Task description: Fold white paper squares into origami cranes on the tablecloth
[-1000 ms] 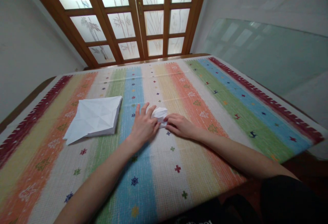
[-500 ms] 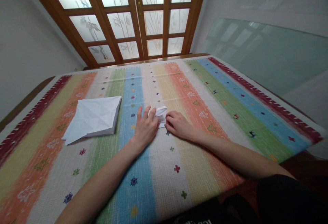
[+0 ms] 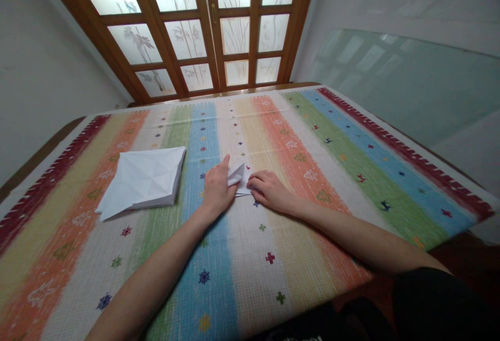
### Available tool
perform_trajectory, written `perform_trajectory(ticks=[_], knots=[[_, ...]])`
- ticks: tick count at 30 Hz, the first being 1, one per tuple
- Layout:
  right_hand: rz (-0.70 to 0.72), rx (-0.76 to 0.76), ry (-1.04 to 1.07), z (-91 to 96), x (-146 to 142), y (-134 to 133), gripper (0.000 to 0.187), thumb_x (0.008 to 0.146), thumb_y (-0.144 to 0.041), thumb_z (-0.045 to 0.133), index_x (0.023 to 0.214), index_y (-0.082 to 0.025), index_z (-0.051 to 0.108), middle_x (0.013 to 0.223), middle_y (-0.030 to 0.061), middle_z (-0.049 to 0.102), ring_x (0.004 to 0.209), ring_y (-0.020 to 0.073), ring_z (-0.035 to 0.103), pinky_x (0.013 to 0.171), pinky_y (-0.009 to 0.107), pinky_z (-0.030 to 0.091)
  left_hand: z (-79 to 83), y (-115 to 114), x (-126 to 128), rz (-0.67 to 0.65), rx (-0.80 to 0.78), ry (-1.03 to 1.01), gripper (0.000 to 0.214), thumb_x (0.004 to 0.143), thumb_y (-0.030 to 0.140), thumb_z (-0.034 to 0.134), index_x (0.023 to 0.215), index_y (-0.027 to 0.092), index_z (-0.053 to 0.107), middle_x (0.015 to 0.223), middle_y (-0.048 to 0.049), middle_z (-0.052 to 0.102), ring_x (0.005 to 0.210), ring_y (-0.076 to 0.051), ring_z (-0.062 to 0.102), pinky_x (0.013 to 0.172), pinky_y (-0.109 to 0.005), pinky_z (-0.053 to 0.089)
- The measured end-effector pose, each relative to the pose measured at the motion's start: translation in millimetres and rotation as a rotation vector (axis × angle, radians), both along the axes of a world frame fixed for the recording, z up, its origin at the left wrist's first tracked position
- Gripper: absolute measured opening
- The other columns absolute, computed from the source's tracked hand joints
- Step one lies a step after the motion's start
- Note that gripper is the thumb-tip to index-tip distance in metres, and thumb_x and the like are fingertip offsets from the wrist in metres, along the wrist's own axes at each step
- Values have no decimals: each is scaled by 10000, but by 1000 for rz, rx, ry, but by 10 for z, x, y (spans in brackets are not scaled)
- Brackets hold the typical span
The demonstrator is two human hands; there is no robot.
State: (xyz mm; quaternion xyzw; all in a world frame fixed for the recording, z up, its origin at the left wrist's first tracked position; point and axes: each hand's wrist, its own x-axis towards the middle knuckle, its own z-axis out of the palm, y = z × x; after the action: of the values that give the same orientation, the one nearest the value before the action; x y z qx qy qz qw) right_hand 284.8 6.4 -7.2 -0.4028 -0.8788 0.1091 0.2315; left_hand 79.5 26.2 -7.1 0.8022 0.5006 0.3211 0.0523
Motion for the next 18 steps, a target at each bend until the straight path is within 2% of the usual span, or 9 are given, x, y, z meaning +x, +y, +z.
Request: perform_trajectory(ticks=[4, 11, 18], knots=[[-2, 13, -10, 10, 1, -5, 127, 905, -191, 528, 979, -174, 629, 1086, 115, 636, 1043, 252, 534, 911, 403, 401, 39, -13, -2, -13, -69, 28, 469, 848, 245, 527, 1309, 163, 505, 1168, -132, 661, 1084, -277, 602, 961, -460, 434], [-8, 5, -3, 9, -7, 1, 128, 906, -183, 527, 974, -172, 635, 1077, 118, 639, 1042, 250, 536, 911, 411, 404, 90, 29, 32, -2, -216, -105, 367, 876, 252, 494, 1222, 156, 569, 1134, -121, 683, 1029, -260, 632, 922, -433, 473], [-2, -49, 69, 44, -3, -32, 134, 887, -168, 536, 981, -174, 630, 1072, 115, 635, 1049, 244, 546, 923, 419, 409, 140, 16, 27, -47, -248, -206, 331, 879, 242, 465, 1166, 161, 609, 1100, -98, 688, 1005, -234, 628, 916, -389, 471]])
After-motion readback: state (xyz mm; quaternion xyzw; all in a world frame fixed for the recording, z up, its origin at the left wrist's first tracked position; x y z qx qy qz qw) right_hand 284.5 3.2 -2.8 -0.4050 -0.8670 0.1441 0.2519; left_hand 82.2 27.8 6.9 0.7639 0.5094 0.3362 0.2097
